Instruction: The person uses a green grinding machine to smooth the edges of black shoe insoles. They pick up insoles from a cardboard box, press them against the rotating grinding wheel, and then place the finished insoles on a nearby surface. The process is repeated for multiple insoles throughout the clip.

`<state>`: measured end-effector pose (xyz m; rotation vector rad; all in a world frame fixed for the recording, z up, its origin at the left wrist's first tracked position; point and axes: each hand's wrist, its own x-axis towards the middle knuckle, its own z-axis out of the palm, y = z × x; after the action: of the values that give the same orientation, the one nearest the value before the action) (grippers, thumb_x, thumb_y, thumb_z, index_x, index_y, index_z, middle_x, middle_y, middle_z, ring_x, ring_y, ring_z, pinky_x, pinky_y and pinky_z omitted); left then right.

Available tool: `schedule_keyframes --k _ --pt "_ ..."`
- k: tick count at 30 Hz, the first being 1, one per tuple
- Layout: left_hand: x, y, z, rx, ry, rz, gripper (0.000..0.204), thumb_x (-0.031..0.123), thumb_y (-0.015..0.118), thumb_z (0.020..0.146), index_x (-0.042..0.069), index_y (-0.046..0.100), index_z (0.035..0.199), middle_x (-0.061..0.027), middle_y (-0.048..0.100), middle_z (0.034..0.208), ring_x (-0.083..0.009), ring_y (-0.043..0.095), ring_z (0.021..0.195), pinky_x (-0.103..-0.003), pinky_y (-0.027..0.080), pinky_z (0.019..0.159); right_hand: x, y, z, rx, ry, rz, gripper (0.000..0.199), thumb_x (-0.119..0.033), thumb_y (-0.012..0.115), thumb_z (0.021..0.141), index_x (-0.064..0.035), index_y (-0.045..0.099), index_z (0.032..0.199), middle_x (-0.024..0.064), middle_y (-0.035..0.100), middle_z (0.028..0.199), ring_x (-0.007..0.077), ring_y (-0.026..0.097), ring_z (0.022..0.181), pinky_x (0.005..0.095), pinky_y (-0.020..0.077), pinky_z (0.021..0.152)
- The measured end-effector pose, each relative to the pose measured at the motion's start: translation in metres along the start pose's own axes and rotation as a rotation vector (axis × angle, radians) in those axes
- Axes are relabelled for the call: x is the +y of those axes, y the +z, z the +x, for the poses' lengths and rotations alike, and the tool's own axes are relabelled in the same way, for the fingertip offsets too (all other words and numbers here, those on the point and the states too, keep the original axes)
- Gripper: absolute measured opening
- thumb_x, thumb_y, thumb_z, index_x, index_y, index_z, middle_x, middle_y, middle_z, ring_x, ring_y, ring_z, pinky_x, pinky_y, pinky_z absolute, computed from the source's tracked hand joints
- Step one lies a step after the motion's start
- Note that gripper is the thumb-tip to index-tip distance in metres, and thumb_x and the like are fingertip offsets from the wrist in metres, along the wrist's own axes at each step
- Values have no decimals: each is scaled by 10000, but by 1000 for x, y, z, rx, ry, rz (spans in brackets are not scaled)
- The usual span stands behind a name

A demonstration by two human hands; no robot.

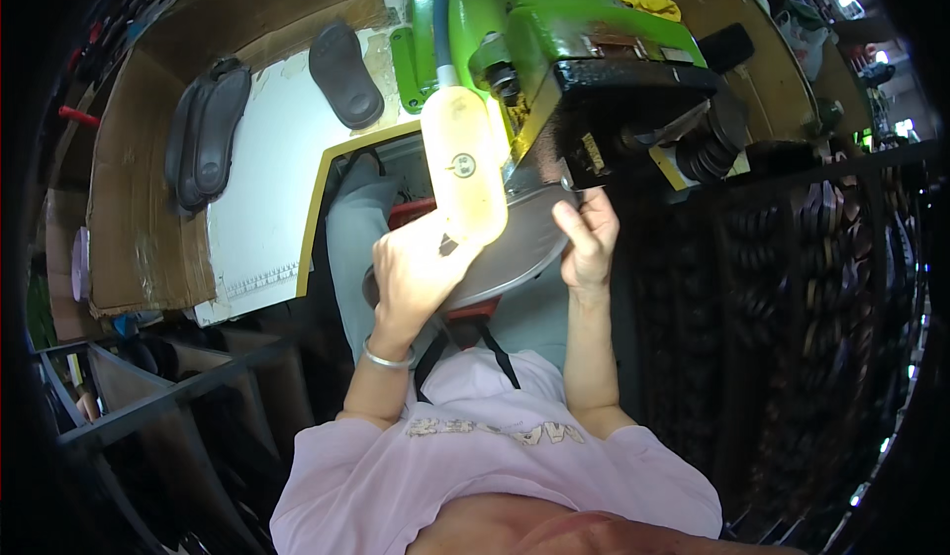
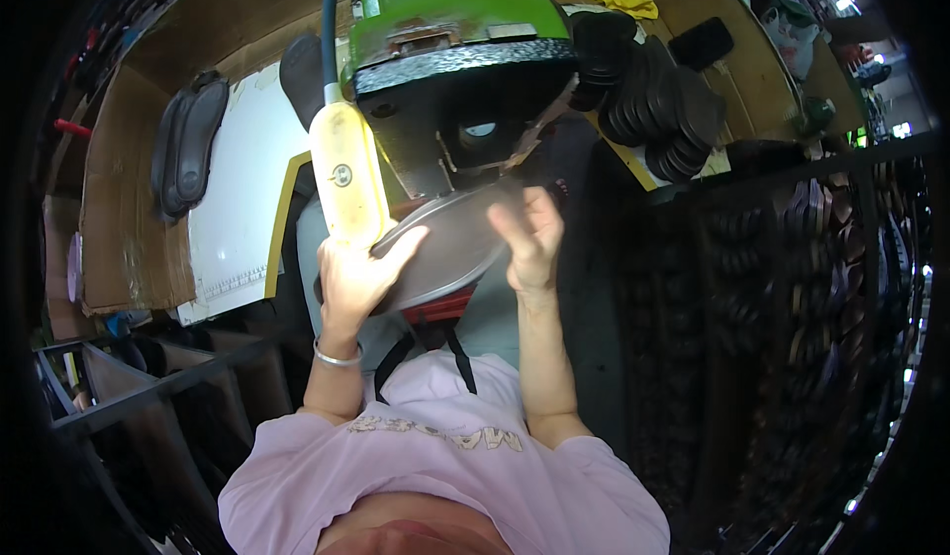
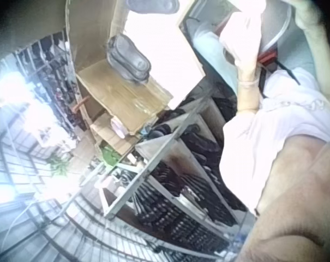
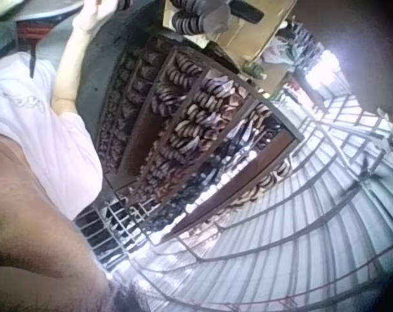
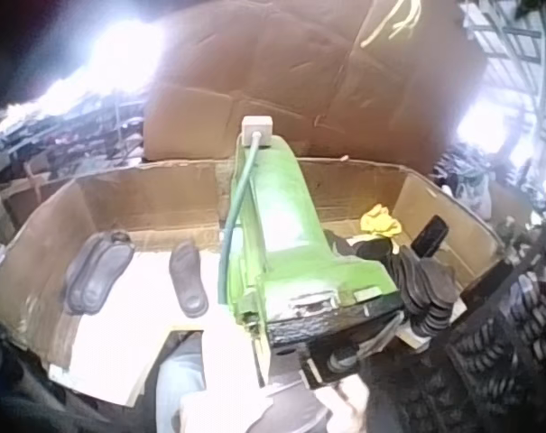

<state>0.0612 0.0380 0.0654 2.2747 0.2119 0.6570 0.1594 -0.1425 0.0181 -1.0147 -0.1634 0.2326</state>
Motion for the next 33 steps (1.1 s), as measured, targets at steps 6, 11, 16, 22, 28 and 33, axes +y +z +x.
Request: schedule_keyframes --k 6,11,16,22,28,33 --pt "-16 5 -51 -110 -502 -384 139 75 712 815 -18 618 858 -68 662 690 -88 613 615 -239 464 547 0 30 2 -154 32 -234 237 12 728 760 12 573 940 75 669 860 112 624 760 240 495 710" --pt "-10 49 -22 -75 -315 -654 148 44 654 861 -31 624 985 -29 639 853 -71 558 744 -220 467 697 0 31 0 -62 -170 -485 405 -28 771 728 14 530 1051 106 627 989 152 603 888 278 482 806" --pt "-3 73 -7 -60 -251 -583 126 76 668 861 -29 641 925 -7 632 812 -45 523 717 -200 437 653 14 4 -53 139 -228 -445 662 -75 759 741 52 412 1291 165 514 1231 261 495 1157 361 377 1007" --pt "-7 84 -29 67 -357 -763 84 19 620 888 -26 620 959 -17 635 830 -48 556 741 -190 455 679 20 -64 -163 -27 588 -226 474 -68 667 810 100 472 1208 152 615 1096 217 608 991 324 481 875" --pt "-8 61 -39 62 -426 -940 174 12 620 881 -48 601 1043 -50 649 926 -64 583 793 -206 475 727 -27 -86 -125 139 144 -239 313 -158 619 844 24 452 1036 146 629 821 185 612 533 255 478 376" --pt "-8 40 -28 89 -417 -997 263 3 688 818 -69 604 1057 -74 653 994 -126 615 880 -252 488 807 -53 -70 -56 126 51 -333 309 -158 563 881 26 445 1100 118 602 761 142 543 441 229 410 334"
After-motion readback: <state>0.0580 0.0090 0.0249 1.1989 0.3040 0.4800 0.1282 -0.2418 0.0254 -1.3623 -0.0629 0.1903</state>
